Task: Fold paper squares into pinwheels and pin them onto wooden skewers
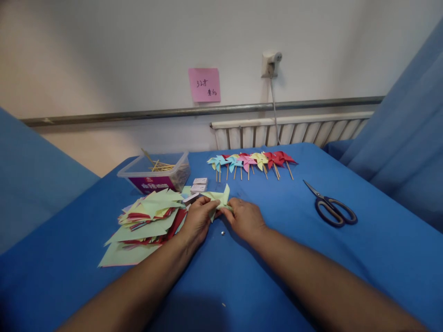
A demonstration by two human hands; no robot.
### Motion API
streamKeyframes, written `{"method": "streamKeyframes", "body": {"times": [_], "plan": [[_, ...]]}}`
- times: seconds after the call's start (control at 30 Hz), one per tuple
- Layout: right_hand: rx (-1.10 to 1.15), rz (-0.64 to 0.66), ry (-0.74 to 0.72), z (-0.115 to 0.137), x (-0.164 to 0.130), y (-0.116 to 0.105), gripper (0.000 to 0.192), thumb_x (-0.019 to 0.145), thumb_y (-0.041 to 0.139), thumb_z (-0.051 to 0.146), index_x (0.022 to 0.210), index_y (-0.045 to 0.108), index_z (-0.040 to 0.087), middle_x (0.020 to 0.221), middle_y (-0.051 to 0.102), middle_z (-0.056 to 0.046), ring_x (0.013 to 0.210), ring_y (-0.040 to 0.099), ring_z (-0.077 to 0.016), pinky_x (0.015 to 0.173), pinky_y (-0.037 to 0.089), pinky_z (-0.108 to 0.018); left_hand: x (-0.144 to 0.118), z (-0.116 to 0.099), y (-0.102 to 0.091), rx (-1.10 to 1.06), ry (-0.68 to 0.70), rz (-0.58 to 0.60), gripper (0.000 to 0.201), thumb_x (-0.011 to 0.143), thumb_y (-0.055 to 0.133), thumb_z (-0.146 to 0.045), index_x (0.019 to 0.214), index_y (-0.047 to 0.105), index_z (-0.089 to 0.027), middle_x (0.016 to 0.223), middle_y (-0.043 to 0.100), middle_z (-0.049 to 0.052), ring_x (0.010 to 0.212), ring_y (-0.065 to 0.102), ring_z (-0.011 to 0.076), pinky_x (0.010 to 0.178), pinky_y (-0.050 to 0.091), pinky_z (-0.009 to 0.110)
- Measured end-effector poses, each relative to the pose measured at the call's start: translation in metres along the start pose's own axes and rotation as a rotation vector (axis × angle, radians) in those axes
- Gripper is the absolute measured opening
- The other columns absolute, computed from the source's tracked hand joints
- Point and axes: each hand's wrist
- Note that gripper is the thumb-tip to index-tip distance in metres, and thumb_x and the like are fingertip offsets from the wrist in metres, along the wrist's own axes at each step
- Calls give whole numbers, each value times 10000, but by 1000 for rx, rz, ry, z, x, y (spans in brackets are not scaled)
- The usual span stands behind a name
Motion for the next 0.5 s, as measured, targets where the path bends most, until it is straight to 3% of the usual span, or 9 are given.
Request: {"method": "streamKeyframes", "body": {"times": [0.13, 0.33, 0.5], "plan": [[54, -8, -31, -2, 1, 1, 274, 954, 435, 387, 899, 637, 210, 841, 714, -43, 764, 654, -197, 661, 387, -292, 0, -1, -1, 5, -16, 14, 293, 518, 767, -208, 648, 506, -172, 583, 559, -35, 538, 555, 121, 562, 462, 264], [59, -3, -24, 0, 0, 0, 313, 841, 604, 482, 984, 613, 205, 894, 714, -63, 771, 652, -225, 625, 382, -295, 1, 0, -3, -11, 26, 26, 253, 543, 759, -217, 627, 525, -170, 557, 548, -38, 506, 524, 105, 508, 402, 231], [44, -2, -3, 0, 0, 0, 268, 878, 562, 452, 951, 614, 198, 853, 714, -68, 736, 651, -219, 611, 371, -292, 2, 2, -3, -6, 10, 30, 240, 548, 753, -204, 631, 531, -166, 567, 553, -31, 515, 533, 110, 516, 409, 236]]}}
Point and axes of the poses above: each hand's wrist, its own x-axis towards the middle knuckle, its own y-axis out of the palm, z = x × y
